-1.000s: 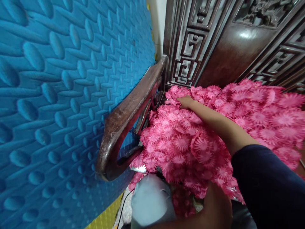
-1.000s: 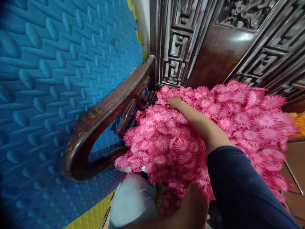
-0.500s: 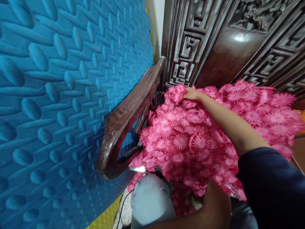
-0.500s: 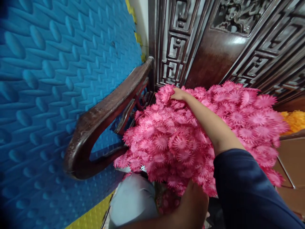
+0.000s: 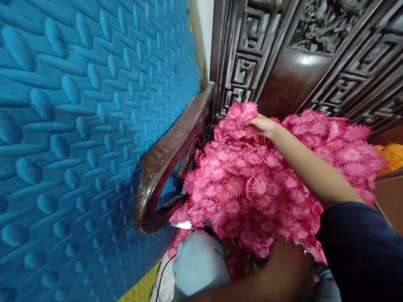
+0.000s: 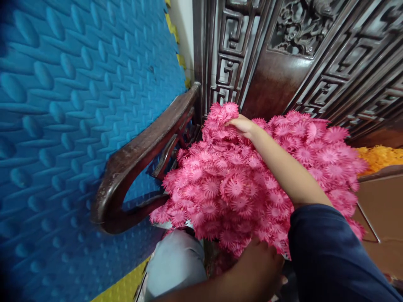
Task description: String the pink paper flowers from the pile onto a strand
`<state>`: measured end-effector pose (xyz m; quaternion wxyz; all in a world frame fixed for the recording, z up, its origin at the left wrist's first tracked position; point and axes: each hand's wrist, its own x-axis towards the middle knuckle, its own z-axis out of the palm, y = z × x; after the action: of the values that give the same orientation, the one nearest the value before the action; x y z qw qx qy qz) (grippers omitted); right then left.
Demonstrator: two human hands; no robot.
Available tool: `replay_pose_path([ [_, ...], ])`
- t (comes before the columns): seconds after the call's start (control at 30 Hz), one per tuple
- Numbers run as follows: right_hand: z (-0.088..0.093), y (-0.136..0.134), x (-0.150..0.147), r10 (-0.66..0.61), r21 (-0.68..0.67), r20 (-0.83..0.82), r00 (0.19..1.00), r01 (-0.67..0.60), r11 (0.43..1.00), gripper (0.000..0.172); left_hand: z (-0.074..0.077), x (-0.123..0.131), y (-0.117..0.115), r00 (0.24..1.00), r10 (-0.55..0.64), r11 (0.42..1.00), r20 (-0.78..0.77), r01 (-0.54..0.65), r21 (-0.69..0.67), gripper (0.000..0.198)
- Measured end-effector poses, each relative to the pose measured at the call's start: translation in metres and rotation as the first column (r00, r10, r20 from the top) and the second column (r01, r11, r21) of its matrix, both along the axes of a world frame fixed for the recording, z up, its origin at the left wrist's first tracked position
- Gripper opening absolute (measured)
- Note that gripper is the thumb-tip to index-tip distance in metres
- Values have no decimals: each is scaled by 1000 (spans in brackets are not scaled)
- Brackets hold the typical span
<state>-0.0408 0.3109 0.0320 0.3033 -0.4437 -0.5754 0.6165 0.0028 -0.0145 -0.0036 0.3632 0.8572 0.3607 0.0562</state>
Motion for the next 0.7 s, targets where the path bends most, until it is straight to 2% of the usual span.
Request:
replay_pose_path([
  [0.07, 14, -10, 6, -9, -160, 44, 999, 16, 987, 13, -2, 0, 0, 999, -3, 999, 51, 1, 51, 34],
  [0.13, 24, -20, 10, 44, -297, 80, 996, -18, 955, 6, -5, 1, -1, 998, 12, 994, 65, -19, 105, 35],
  [0.2, 28, -29, 12, 50, -316, 139, 989, -4, 949, 4, -7, 2, -2, 998, 26, 988, 54, -34, 149, 35],
  [0.27, 25, -34, 11, -9, -195, 156, 988, 40, 980, 10, -9, 3, -5, 999, 25, 984, 27, -29, 177, 34],
  [0.33, 16, -36, 7, -59, 56, 103, 993, 53, 997, 16, -12, 5, -7, 1000, 18, 979, 15, -21, 200, 32],
  [0.37, 11, -36, 6, -57, 213, 103, 993, 34, 976, 19, -13, 6, -8, 1000, 17, 978, 14, -19, 208, 31],
  [0.43, 2, -32, 5, -93, 490, 199, 976, -16, 872, 22, -16, 6, -8, 1000, 16, 976, 22, -20, 218, 30],
  [0.5, -6, -29, 7, -176, 678, 280, 944, -64, 733, 26, -17, 3, -5, 998, 34, 974, 47, -44, 221, 29],
  [0.6, -11, -31, 15, -355, 849, 282, 892, -59, 525, 27, -12, -9, 7, 981, 120, 949, 152, -159, 273, 25],
  [0.67, -10, -37, 21, -448, 907, 285, 847, -86, 413, 21, -5, -20, 16, 931, 225, 903, 288, -311, 297, 24],
  [0.7, -9, -41, 25, -472, 923, 291, 832, -115, 366, 18, -2, -26, 21, 882, 284, 874, 377, -400, 277, 22],
])
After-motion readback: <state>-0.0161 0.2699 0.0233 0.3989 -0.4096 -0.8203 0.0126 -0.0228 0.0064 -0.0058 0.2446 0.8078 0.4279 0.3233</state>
